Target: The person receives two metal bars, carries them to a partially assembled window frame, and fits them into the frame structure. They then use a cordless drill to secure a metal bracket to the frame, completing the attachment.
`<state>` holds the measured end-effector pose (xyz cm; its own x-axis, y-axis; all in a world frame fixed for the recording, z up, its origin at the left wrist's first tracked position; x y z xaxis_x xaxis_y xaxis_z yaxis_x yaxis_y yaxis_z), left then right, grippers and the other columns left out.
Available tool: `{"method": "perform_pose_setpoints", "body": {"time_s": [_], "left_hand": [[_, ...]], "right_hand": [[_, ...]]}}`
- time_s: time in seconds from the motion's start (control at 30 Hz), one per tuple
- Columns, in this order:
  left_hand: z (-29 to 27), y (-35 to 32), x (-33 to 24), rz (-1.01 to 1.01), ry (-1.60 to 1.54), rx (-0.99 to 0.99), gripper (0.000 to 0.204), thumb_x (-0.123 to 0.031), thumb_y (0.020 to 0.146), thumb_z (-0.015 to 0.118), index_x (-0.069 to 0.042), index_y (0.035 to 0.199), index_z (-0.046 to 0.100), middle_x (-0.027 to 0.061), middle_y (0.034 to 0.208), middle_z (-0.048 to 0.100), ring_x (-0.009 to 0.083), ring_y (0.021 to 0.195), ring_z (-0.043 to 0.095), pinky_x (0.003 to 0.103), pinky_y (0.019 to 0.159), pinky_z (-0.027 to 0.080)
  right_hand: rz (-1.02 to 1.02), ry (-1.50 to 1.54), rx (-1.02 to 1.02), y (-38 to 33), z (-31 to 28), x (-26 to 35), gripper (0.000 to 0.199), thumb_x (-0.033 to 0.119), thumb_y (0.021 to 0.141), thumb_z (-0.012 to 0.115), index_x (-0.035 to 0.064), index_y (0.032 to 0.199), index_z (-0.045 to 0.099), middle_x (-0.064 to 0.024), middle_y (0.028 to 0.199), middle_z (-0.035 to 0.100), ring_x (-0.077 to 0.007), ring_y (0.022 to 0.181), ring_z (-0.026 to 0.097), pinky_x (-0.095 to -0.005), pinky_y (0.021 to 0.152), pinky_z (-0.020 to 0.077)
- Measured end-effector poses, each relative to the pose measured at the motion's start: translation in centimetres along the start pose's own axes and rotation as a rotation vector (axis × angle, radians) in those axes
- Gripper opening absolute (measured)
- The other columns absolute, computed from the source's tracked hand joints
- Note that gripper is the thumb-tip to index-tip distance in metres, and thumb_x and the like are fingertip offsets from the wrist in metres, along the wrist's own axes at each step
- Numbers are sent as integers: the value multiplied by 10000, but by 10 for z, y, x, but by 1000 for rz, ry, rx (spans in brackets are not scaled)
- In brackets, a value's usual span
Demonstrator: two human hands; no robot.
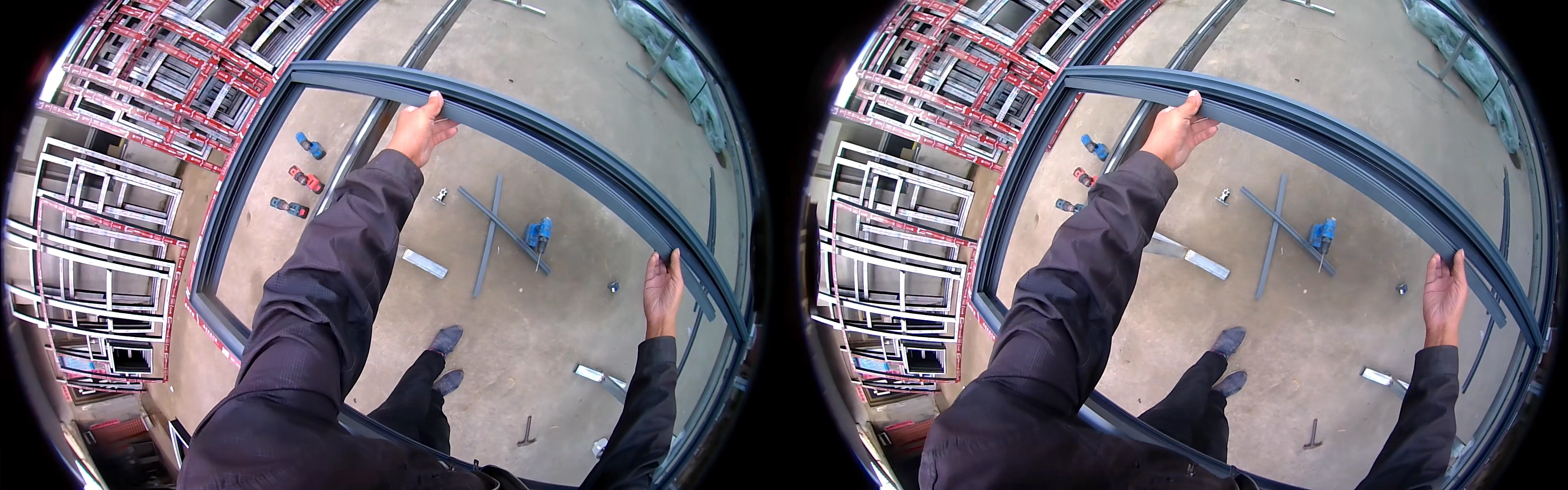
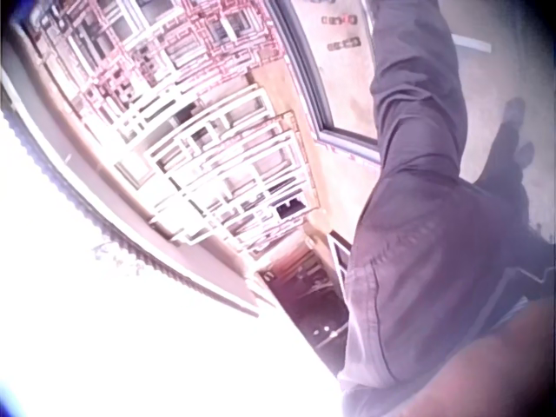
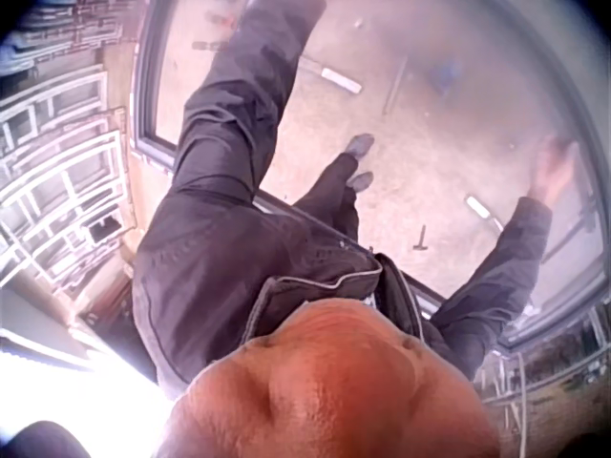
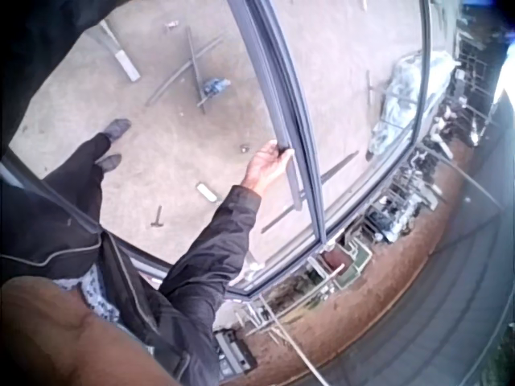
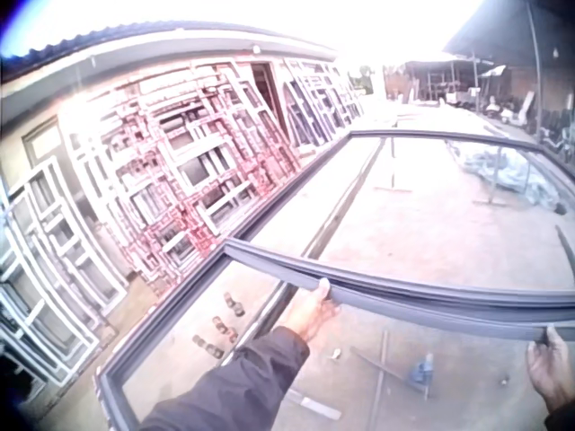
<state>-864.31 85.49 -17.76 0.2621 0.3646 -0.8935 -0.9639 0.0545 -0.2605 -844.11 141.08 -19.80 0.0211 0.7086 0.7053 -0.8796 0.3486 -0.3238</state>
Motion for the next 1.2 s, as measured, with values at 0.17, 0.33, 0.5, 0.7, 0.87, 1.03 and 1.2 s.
{"method": "perform_pose_setpoints", "body": {"time_s": [0.17,0.33,0.5,0.7,0.87,1.03,1.2], "left_hand": [[0,10,-1,-11,-4,-13,391,-406,1059,597,-45,1210,610,120,1189,690,281,1109,676,407,933,530],[8,22,-2,-17,55,-41,469,-437,1044,618,-16,1249,604,158,1230,690,297,1156,667,395,968,518],[-8,27,2,-22,140,-46,678,-513,987,679,44,1355,561,216,1298,668,296,1225,648,372,1020,502],[-5,29,-7,-43,188,-152,479,-462,974,722,-71,1238,639,134,1137,745,234,1070,721,308,890,544],[-2,37,-4,-85,215,-128,420,-450,959,747,-119,1202,656,107,1097,761,174,1009,738,253,828,567],[-20,39,-8,-97,225,-165,456,-496,934,761,-117,1174,684,72,994,777,141,911,747,212,769,569],[-16,40,-6,-43,215,-146,425,-472,938,765,-121,1168,692,51,925,773,116,853,744,203,736,577]], "right_hand": [[-17,6,40,33,6,5,159,173,1036,653,54,1137,689,-64,1132,723,-164,1017,687,-302,972,584],[-6,6,79,62,-5,1,168,185,1015,687,47,1112,687,-70,1109,718,-174,1038,678,-305,1000,575],[-65,-70,53,70,1,-7,268,253,975,745,36,1109,660,-109,1101,704,-215,1081,665,-327,1042,537],[-123,-53,-141,56,-9,18,241,256,999,711,38,1069,635,-126,1062,691,-246,1009,674,-366,963,593],[-220,-25,-271,56,-51,55,235,231,1015,690,20,1068,603,-139,1012,662,-266,948,665,-410,917,613],[-201,-35,-309,65,-59,67,193,235,1044,642,48,1055,594,-130,980,646,-266,893,659,-409,814,639],[-152,-46,-407,56,-46,70,192,238,1062,605,46,1059,594,-136,978,645,-274,870,663,-408,810,640]]}}
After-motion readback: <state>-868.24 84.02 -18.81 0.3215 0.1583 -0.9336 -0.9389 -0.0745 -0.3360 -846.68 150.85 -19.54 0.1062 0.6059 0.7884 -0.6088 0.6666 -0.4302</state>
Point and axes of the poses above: each hand's wrist, its own y-axis towards the middle knuckle, its own z-axis out of the palm, x = y × z, the point moved 6 cm from there along y, towards the middle knuckle
